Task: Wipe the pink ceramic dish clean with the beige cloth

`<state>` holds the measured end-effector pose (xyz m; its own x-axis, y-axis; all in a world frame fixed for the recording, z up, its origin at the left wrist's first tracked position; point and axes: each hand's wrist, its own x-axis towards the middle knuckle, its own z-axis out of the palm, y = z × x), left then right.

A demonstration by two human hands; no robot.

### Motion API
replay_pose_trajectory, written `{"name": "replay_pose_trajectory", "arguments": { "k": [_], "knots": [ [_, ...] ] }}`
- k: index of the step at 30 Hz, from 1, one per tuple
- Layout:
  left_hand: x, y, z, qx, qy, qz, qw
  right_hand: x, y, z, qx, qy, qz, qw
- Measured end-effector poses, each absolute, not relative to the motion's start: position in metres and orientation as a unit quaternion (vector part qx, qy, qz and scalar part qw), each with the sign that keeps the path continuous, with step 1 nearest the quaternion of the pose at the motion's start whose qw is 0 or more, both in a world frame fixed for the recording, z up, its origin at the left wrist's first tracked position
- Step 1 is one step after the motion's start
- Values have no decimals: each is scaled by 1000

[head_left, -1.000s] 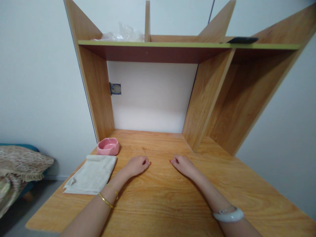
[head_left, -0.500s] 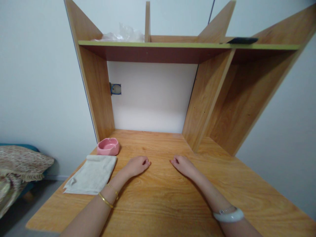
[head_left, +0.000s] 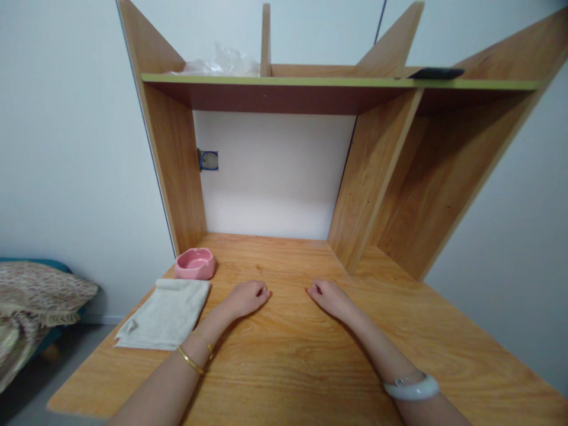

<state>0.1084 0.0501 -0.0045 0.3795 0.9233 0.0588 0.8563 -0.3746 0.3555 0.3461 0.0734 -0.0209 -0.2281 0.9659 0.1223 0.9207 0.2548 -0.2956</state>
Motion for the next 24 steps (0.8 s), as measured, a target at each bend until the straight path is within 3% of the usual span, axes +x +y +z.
{"name": "replay_pose_trajectory", "arguments": {
  "k": [24],
  "knots": [
    [108,50,-4,821,540,124,138,345,71,-18,-610,-777,76,135]
  ]
}}
